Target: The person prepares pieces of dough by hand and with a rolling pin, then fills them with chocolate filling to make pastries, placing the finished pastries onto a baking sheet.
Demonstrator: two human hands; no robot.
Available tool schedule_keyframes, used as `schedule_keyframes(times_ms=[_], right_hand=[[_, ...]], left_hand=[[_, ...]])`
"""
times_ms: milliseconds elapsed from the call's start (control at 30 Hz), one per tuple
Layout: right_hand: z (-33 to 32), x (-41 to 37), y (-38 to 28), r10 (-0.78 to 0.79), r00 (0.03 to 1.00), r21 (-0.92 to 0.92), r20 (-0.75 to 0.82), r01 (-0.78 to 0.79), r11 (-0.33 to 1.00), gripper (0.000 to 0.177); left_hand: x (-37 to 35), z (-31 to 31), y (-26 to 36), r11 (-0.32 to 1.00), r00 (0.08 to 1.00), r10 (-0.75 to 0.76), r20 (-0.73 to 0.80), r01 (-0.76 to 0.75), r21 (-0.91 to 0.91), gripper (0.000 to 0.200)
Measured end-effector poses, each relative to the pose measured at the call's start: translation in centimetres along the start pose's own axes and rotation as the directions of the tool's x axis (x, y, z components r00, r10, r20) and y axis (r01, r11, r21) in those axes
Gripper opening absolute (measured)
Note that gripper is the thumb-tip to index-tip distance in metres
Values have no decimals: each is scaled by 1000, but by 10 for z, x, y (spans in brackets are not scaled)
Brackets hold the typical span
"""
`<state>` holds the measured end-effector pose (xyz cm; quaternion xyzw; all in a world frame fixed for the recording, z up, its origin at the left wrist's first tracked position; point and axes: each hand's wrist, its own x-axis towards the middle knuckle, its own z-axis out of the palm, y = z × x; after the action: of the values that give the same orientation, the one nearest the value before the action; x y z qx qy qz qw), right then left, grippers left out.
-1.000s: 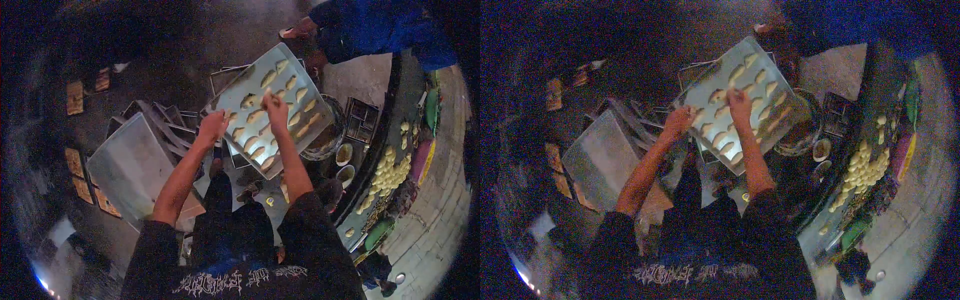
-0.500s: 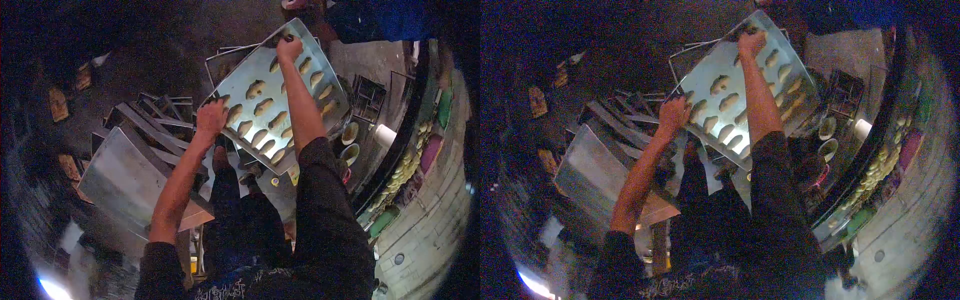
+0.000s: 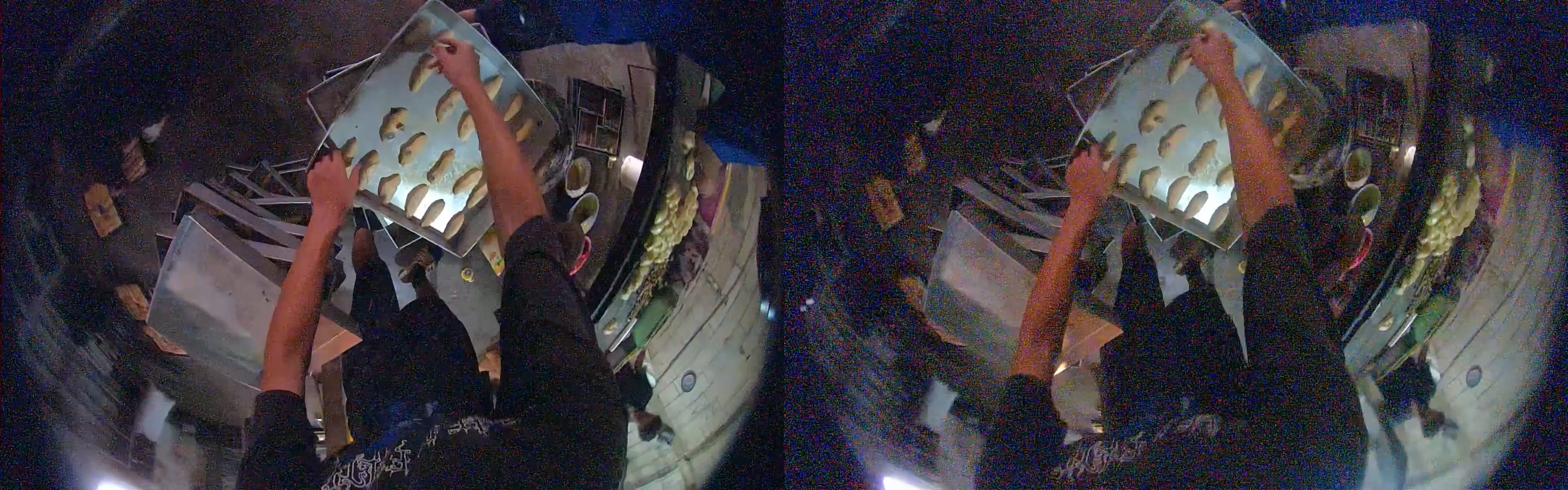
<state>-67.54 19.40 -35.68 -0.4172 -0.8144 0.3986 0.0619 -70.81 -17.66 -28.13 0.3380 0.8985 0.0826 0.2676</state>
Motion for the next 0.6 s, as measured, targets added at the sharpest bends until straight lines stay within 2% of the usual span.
schedule_keyframes(times_ms=[33, 100, 167, 200, 233, 267, 333, 367, 433, 500, 567, 600], right_hand=[[-2, -21, -3, -23, 999, 75, -28, 26, 997, 25], [-5, -93, -25, -116, 979, -11, -169, 116, 993, 25], [-11, -181, -44, -20, 999, 99, -44, 24, 995, 27], [-15, -228, -55, 94, 995, 134, 43, -99, 986, 30], [-23, -272, -59, 105, 981, 42, 164, -114, 993, 28], [-22, -322, -48, -33, 989, 44, 146, 27, 999, 26], [-47, -400, -56, -98, 969, -13, 227, 104, 995, 27], [-58, -435, -56, -180, 977, 71, 114, 173, 982, 27], [-100, -492, -66, 45, 976, 193, 215, -88, 977, 26], [-128, -543, -51, 115, 985, 103, 125, -128, 986, 25], [-178, -579, -51, 91, 994, 159, -66, -80, 984, 22], [-207, -597, -53, 136, 975, 134, -173, -114, 985, 22]], left_hand=[[-2, -4, 3, 1000, 1000, 0, 7, 0, -6, 44], [-13, -6, 7, 998, 993, 70, -93, -69, 6, 48], [-29, -2, 8, 988, 970, 156, -187, -153, 30, 51], [-37, 3, 7, 979, 951, 206, -230, -200, 47, 52], [-44, 6, 8, 967, 927, 256, -275, -248, 66, 53], [-54, 4, 11, 965, 930, 259, -260, -257, 44, 51], [-78, -1, 18, 963, 936, 264, -231, -271, 2, 49], [-90, -1, 20, 948, 923, 303, -238, -316, -20, 48], [-116, 0, 24, 915, 892, 374, -253, -400, -58, 46], [-145, 5, 31, 893, 882, 427, -201, -445, -58, 43], [-171, -7, 58, 889, 885, 447, -132, -456, -39, 37], [-184, -11, 72, 880, 878, 462, -124, -471, -60, 37]])
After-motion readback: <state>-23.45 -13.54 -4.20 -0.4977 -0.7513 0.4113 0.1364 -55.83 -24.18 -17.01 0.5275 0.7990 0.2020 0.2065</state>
